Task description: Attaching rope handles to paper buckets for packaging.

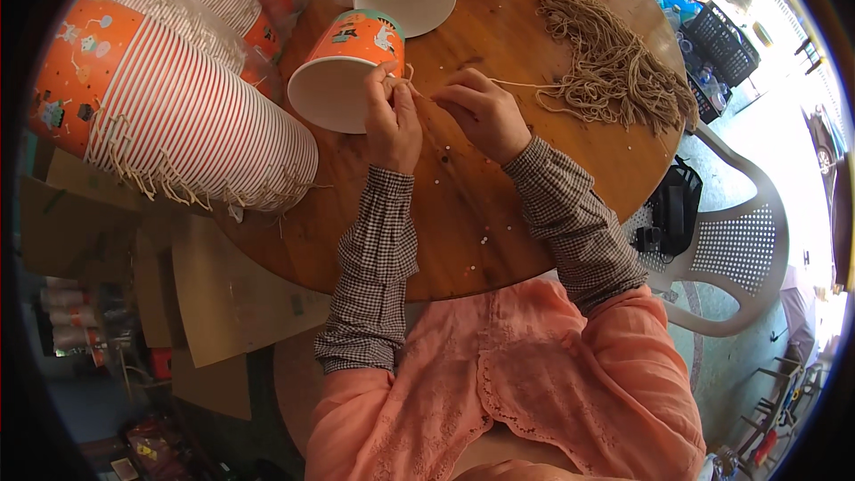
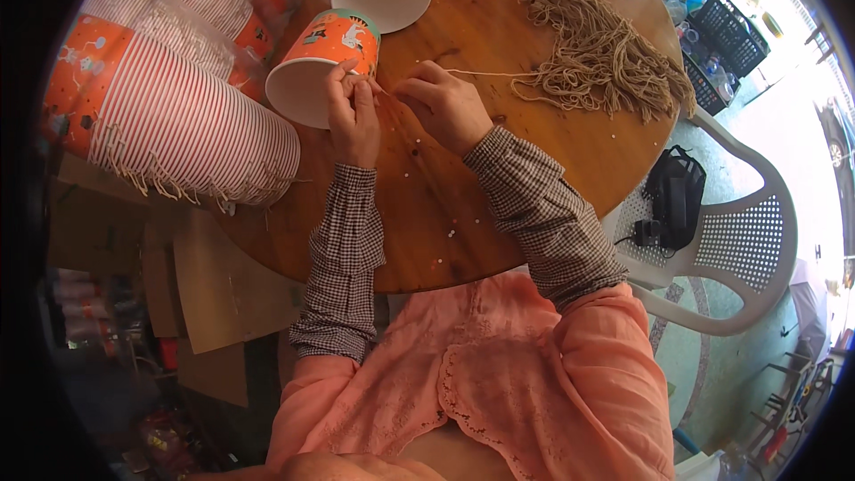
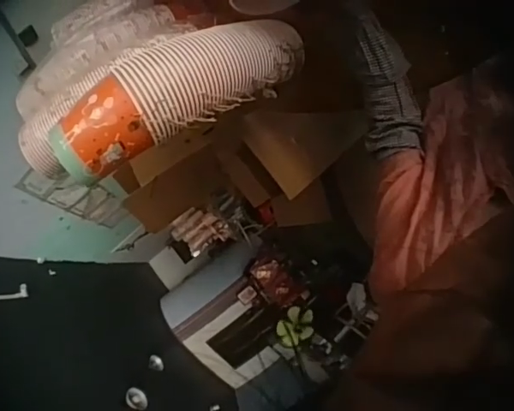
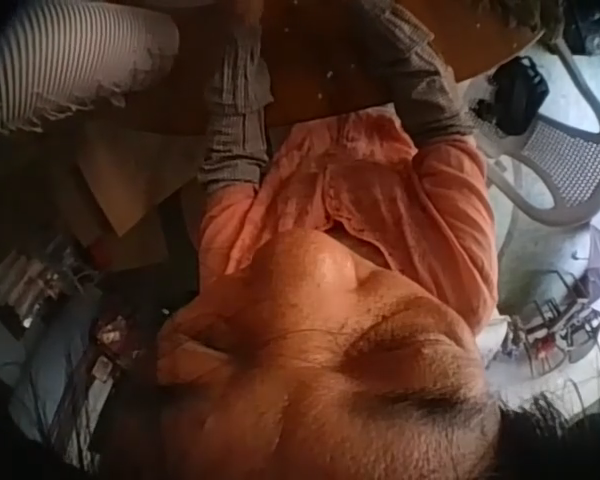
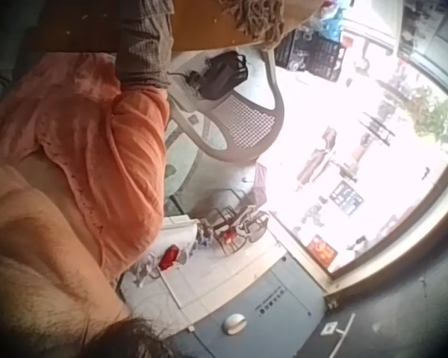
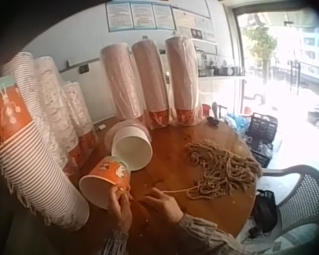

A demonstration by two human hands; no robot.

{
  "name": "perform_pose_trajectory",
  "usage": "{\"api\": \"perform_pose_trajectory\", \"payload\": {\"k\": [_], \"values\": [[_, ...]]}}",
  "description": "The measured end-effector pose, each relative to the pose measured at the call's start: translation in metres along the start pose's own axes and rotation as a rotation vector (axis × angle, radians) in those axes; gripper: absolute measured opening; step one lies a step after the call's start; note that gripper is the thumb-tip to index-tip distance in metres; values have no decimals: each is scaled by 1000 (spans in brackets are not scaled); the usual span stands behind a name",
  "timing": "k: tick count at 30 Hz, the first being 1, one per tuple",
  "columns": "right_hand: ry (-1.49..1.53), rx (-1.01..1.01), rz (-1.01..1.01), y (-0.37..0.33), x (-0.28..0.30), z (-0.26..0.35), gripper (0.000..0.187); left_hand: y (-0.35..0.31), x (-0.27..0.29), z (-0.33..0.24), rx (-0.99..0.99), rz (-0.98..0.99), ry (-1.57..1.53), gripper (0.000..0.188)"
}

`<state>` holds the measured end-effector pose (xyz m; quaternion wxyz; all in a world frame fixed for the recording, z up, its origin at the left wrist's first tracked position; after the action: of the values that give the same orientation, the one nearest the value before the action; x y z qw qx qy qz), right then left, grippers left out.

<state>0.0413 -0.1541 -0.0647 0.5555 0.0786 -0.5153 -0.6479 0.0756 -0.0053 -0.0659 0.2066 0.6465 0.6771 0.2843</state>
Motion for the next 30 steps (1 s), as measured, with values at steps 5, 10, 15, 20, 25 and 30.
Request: {"api": "perform_pose_trajectory", "payload": {"k": [5, 10, 15, 20, 25, 30], "values": [[18, -46, -65, 3, 5, 4, 15, -5, -3, -8, 1, 156, 174, 13], [51, -35, -108, 3, 6, -6, 17, -11, -9, -10, 14, 267, 209, 11], [629, -586, -171, 7, 14, -16, 11, -12, -9, -10, 559, 212, -346, 17], [496, -399, -20, 9, 23, -9, 17, -8, -3, 1, 623, 176, -570, 16], [409, -216, 30, 9, 18, -1, 15, -7, -3, -4, 653, 113, -596, 16], [324, -228, -60, 6, 15, -2, 8, -7, -6, -10, 573, 189, -468, 14]]}}
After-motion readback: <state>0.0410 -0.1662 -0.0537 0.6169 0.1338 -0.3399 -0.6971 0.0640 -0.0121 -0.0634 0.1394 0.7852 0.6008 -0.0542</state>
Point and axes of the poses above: each hand's wrist, its own y-axis towards the middle knuckle, its own x-axis out of the back of the hand, z = x × y, the point moved 1 cm from there along y, towards the middle knuckle, and after that the axes turned 1 degree about x, right-handed, at the moved point
